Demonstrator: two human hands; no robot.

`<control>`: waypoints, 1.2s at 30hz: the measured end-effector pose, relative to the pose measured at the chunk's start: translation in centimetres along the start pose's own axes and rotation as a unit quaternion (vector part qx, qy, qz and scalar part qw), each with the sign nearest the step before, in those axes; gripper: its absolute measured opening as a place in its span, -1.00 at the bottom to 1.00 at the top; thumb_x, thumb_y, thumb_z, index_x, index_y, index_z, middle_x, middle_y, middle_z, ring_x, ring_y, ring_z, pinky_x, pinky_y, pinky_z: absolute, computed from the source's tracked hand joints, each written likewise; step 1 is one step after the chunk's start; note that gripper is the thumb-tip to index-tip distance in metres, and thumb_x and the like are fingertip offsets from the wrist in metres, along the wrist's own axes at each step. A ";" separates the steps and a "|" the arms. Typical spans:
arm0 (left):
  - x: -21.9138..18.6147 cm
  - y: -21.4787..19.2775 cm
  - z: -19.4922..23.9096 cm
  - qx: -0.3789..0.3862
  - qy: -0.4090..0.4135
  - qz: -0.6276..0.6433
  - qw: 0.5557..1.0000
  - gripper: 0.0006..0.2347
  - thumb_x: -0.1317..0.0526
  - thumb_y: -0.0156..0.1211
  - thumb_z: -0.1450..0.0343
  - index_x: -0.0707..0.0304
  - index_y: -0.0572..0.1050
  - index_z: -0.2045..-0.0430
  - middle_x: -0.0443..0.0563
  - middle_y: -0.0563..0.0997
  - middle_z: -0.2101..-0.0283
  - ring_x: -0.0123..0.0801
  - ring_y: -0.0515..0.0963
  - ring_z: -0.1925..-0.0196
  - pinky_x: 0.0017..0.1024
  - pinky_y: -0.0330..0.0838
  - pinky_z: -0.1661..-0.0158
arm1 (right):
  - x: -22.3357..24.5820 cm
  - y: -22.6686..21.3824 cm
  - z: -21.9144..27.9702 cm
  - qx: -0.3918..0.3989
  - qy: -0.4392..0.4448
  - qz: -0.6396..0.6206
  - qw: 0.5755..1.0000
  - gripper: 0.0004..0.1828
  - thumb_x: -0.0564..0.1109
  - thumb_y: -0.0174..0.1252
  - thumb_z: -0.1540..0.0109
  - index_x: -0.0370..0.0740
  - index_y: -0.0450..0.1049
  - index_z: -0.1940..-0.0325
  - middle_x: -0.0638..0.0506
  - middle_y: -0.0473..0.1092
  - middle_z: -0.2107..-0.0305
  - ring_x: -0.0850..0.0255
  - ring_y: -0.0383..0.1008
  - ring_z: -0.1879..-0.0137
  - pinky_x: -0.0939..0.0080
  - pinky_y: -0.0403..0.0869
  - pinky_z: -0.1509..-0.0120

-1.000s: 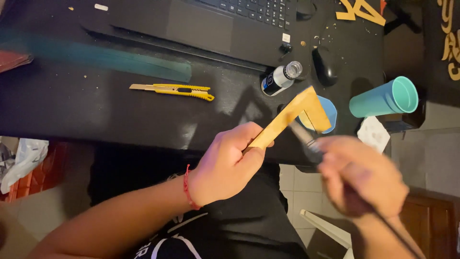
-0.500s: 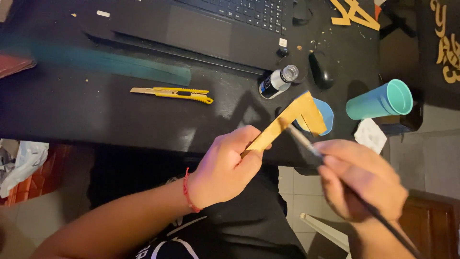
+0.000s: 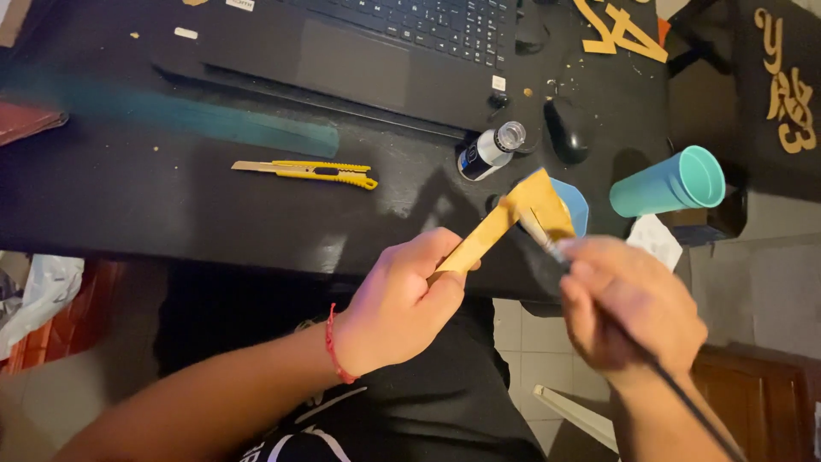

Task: The person paints wooden letters with a light-colored substance using a paintbrush. They hold the letters in their left hand and apply the paint with their right hand, dipping the brush into a small blue container as needed. The person works on the letters while sitting, resting them on their lap.

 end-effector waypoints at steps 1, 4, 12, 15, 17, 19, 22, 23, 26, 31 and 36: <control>0.1 0.0 0.0 0.003 -0.014 0.005 1.000 -0.86 0.33 -0.08 -0.34 0.21 0.47 0.39 -0.09 0.45 0.53 -0.42 0.32 0.57 -0.43 0.25 0.48 | -0.7 -0.2 0.1 -0.052 -0.039 0.014 0.998 -0.89 -0.33 0.06 -0.26 -0.49 0.34 0.34 -0.47 0.45 0.35 -0.14 0.57 0.24 0.00 0.56 0.10; 0.2 0.0 0.2 0.005 -0.032 0.010 0.999 -0.86 0.32 -0.09 -0.34 0.21 0.48 0.39 -0.09 0.38 0.59 -0.42 0.27 0.58 -0.43 0.22 0.49 | -2.2 -1.2 0.9 -0.117 -0.063 0.049 0.990 -0.83 -0.33 0.04 -0.33 -0.57 0.32 0.30 -0.55 0.44 0.36 -0.23 0.54 0.28 -0.08 0.53 0.13; 0.3 -0.2 -0.1 0.007 -0.026 0.005 1.000 -0.86 0.32 -0.09 -0.35 0.19 0.48 0.39 -0.11 0.35 0.61 -0.43 0.26 0.59 -0.42 0.21 0.49 | -1.5 -1.7 1.1 -0.101 -0.073 0.016 0.992 -0.84 -0.30 0.03 -0.28 -0.56 0.33 0.26 -0.56 0.43 0.34 -0.21 0.54 0.30 0.00 0.53 0.21; 0.5 -0.2 -0.1 0.006 -0.040 0.021 0.999 -0.86 0.33 -0.08 -0.35 0.19 0.48 0.41 -0.13 0.34 0.60 -0.45 0.25 0.58 -0.45 0.21 0.49 | -2.7 -2.1 1.4 -0.135 -0.045 0.018 0.990 -0.81 -0.29 0.05 -0.33 -0.58 0.28 0.25 -0.60 0.40 0.36 -0.26 0.51 0.30 -0.11 0.53 0.15; 0.5 -0.2 -0.1 -0.001 -0.027 0.017 0.999 -0.87 0.33 -0.08 -0.35 0.19 0.48 0.40 -0.12 0.37 0.58 -0.45 0.27 0.59 -0.45 0.22 0.49 | -2.2 -1.7 1.1 -0.098 -0.091 -0.001 0.991 -0.84 -0.35 0.05 -0.26 -0.61 0.34 0.33 -0.57 0.42 0.37 -0.18 0.54 0.31 -0.02 0.58 0.19; 0.7 -0.1 -0.1 0.001 -0.030 0.020 0.999 -0.86 0.33 -0.08 -0.35 0.19 0.48 0.40 -0.12 0.37 0.59 -0.46 0.26 0.59 -0.45 0.21 0.50 | -1.3 -1.3 0.9 -0.093 -0.075 0.000 0.993 -0.85 -0.34 0.04 -0.26 -0.58 0.33 0.32 -0.56 0.42 0.38 -0.20 0.55 0.30 -0.01 0.56 0.18; 0.3 -0.1 -0.4 0.001 -0.016 0.023 1.000 -0.86 0.31 -0.07 -0.37 0.17 0.49 0.38 -0.14 0.41 0.55 -0.47 0.32 0.53 -0.47 0.26 0.43 | -0.5 -1.1 1.2 -0.077 -0.051 -0.020 0.996 -0.84 -0.29 0.03 -0.26 -0.54 0.32 0.28 -0.54 0.42 0.36 -0.18 0.56 0.28 0.07 0.55 0.18; 0.1 -0.2 -0.4 0.001 0.000 0.024 1.000 -0.87 0.30 -0.06 -0.37 0.16 0.50 0.37 -0.15 0.47 0.51 -0.47 0.39 0.46 -0.48 0.32 0.34 | -0.2 -1.0 1.4 -0.066 -0.043 -0.040 0.996 -0.82 -0.25 0.03 -0.25 -0.52 0.32 0.24 -0.53 0.43 0.32 -0.14 0.57 0.26 0.12 0.56 0.18; 0.1 0.1 -0.3 0.049 -0.145 0.113 0.982 -0.88 0.25 -0.05 -0.42 0.17 0.48 0.33 -0.17 0.57 0.42 -0.51 0.52 0.53 -0.56 0.49 0.48 | 0.6 0.2 1.8 -0.024 -0.033 -0.073 0.997 -0.86 -0.29 0.04 -0.24 -0.47 0.31 0.19 -0.50 0.43 0.28 -0.16 0.60 0.22 0.07 0.64 0.11; 1.4 0.4 -0.5 0.041 -0.097 0.082 0.991 -0.87 0.30 -0.06 -0.41 0.19 0.38 0.21 -0.16 0.66 0.37 -0.49 0.65 0.44 -0.53 0.57 0.32 | 0.9 1.6 1.5 -0.021 -0.005 -0.085 0.996 -0.86 -0.30 0.03 -0.23 -0.51 0.30 0.29 -0.50 0.43 0.37 -0.16 0.57 0.29 0.10 0.58 0.21; 1.7 0.4 -0.6 0.034 -0.076 0.102 0.991 -0.92 0.28 -0.02 -0.44 0.18 0.42 0.27 -0.08 0.68 0.32 -0.47 0.70 0.42 -0.54 0.61 0.32 | 0.9 2.1 0.6 0.042 0.043 -0.064 0.996 -0.92 -0.38 0.07 -0.21 -0.54 0.36 0.32 -0.49 0.44 0.31 -0.14 0.56 0.24 0.10 0.54 0.14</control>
Point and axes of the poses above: each hand's wrist, its own z-axis away from the middle knuckle, its own y-axis out of the palm, x = y × z, the point moved 6 cm from there along -z, towards the middle knuckle
